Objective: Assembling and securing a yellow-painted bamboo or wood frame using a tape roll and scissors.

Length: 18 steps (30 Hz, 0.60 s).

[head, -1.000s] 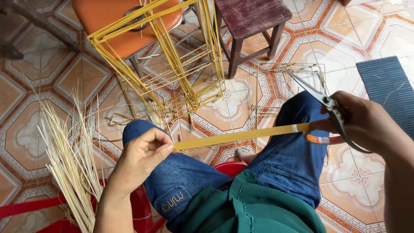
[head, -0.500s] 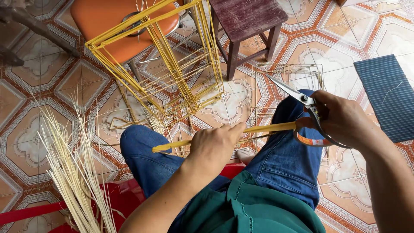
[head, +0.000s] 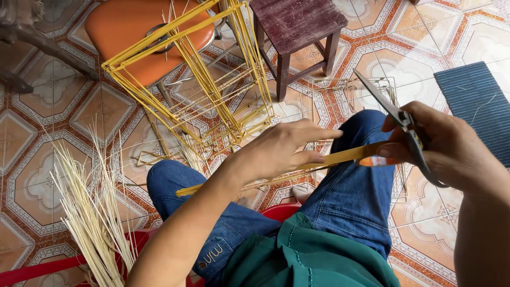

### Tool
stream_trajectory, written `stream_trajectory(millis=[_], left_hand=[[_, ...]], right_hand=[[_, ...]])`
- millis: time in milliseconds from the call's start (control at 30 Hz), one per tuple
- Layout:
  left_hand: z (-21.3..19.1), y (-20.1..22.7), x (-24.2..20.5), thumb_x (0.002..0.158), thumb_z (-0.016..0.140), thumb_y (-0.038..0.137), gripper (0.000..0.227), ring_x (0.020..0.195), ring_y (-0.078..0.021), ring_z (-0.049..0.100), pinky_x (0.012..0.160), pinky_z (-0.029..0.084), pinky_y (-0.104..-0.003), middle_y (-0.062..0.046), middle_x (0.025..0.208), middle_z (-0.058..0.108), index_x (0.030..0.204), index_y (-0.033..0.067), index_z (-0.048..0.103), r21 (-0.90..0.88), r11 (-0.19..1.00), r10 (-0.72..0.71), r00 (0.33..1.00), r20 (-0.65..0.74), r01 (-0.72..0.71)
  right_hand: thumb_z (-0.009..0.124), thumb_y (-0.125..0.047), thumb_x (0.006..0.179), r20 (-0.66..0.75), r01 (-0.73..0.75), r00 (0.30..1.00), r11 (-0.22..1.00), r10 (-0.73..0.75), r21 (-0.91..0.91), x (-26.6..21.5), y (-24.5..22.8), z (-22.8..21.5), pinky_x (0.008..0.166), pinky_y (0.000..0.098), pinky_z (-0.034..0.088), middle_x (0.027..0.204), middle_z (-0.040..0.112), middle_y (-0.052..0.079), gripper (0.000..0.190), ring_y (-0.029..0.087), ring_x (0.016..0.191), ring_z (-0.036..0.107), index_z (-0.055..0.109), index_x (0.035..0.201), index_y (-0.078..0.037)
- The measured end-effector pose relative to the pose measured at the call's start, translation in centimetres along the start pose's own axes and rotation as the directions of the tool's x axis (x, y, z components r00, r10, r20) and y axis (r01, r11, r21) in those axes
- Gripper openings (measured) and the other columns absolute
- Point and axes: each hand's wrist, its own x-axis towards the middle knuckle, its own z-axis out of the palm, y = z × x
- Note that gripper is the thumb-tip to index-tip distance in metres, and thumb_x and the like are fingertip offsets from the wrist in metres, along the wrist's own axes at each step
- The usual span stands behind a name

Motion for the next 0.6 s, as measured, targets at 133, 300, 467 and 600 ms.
stream_trajectory(millis=[133,300,467,600], left_hand=[[1.1,-0.5,3.2,0.088,0.074,0.029,0.05,0.099,-0.0182,0.076,0.094,0.059,-0.035,-0.003,0.117,0.076,0.137,0.0368,0.063,-0.164,0.986,0.047,0.988,0.148,-0.022],[2.1,-0.4,4.9,0.086,0.079,0.032,0.042,0.091,-0.0116,0.077,0.085,0.061,-0.032,0.003,0.1,0.079,0.126,0.0358,0.067,-0.229,0.969,-0.04,0.977,0.211,0.089],[2.8,-1.3,5.0,0.084,0.082,0.025,0.021,0.085,-0.0108,0.078,0.078,0.061,-0.031,0.003,0.09,0.079,0.103,0.0222,0.075,-0.225,0.974,0.016,0.975,0.221,0.036],[2.9,-1.4,4.7,0.082,0.081,0.021,0.022,0.082,-0.0117,0.077,0.076,0.059,-0.03,0.001,0.086,0.077,0.102,0.0186,0.072,-0.243,0.967,-0.035,0.987,0.154,0.072]], right_hand=[[0.084,-0.01,0.071,-0.074,0.104,0.99,0.982,-0.117,-0.158,-0.2,-3.1,0.2,0.063,0.029,0.055,0.077,0.071,0.006,0.039,0.012,0.073,0.069,0.068,0.105,-0.004],[0.086,-0.013,0.07,-0.067,0.076,0.994,0.991,-0.084,-0.11,0.5,-2.1,1.2,0.064,0.028,0.054,0.08,0.07,0.005,0.041,0.011,0.075,0.066,0.069,0.107,-0.005],[0.086,-0.012,0.073,-0.068,0.075,0.994,0.988,-0.085,-0.135,-0.3,-2.4,1.2,0.068,0.0302,0.054,0.084,0.073,0.008,0.037,0.015,0.078,0.067,0.069,0.105,-0.003],[0.078,-0.013,0.078,-0.259,0.41,0.852,0.888,-0.454,-0.208,-3.0,-2.5,1.2,0.088,0.0321,0.059,0.104,0.07,0.011,0.045,0.016,0.107,0.07,0.057,0.115,0.002]])
